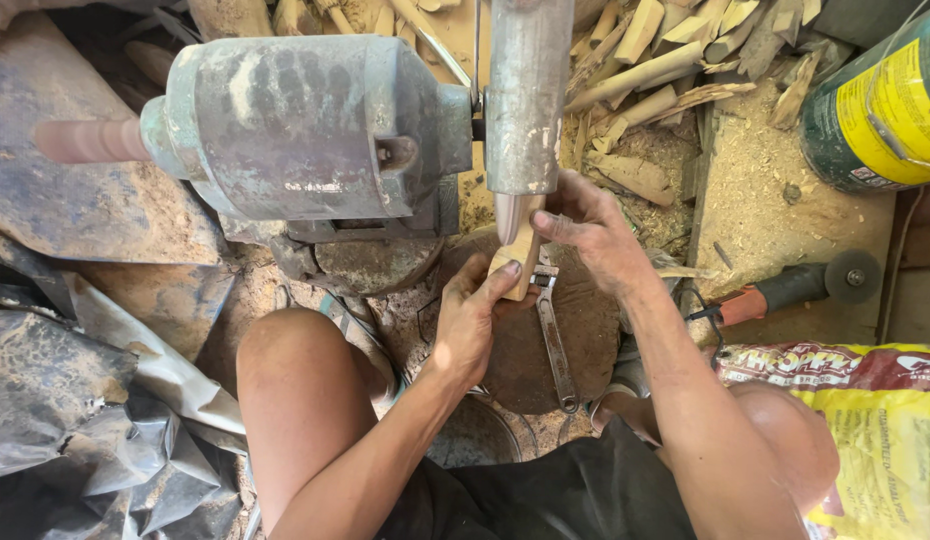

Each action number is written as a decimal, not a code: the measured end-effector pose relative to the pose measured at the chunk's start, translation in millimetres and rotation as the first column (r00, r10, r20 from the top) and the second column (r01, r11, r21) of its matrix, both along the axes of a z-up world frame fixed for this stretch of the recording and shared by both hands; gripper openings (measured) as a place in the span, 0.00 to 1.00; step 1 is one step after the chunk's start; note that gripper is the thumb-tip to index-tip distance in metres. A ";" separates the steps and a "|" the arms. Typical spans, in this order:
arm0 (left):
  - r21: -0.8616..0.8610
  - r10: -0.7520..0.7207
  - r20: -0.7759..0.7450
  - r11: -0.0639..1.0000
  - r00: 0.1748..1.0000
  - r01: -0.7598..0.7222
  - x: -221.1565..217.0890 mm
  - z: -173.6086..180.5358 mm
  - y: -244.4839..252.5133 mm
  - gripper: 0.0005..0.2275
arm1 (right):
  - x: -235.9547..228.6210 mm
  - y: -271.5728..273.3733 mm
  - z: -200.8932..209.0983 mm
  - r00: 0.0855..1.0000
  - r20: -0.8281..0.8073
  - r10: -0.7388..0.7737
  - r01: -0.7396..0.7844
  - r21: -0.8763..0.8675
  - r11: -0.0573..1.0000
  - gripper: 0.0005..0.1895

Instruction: The person sits on the floor and uses a bench grinder to smooth and shape a small wooden piece. They rotate the wood frequently to grind different edges and surfaces, then place the finished piece into a plastic basket with other similar items.

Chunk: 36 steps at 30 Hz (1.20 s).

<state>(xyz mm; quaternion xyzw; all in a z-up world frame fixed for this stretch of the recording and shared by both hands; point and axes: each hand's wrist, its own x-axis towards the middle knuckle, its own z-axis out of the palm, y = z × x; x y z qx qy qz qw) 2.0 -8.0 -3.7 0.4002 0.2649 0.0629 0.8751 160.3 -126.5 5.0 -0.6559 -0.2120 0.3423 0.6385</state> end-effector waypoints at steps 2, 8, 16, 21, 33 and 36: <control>0.011 -0.010 -0.006 1.000 1.000 0.010 2.3 0.5 1.3 0.22 | 2.1 0.0 1.6 0.999 -0.028 -0.017 0.018 0.016 1.000 0.32; -0.046 -0.002 -0.006 0.999 1.000 0.002 6.3 2.6 5.6 0.23 | 2.0 7.1 -2.4 0.998 -0.053 -0.036 0.037 0.031 0.999 0.31; -0.095 -0.019 -0.032 0.995 0.999 0.016 3.5 0.6 6.0 0.24 | 3.1 3.4 -8.5 0.999 0.054 -0.009 0.013 -0.060 0.998 0.33; -0.139 -0.048 -0.042 0.989 0.998 0.042 -6.4 -1.8 7.0 0.24 | -6.7 2.0 -9.7 0.999 0.030 -0.013 0.018 -0.168 0.986 0.39; -0.093 -0.165 -0.050 0.983 0.985 0.160 -10.0 13.4 1.7 0.25 | -23.9 -22.1 12.8 0.946 -0.231 -0.228 0.244 0.043 0.969 0.33; -0.171 -0.088 0.020 0.981 0.996 0.090 -7.3 12.3 0.6 0.25 | -21.7 -17.9 16.4 0.963 -0.153 -0.221 0.231 0.051 0.972 0.31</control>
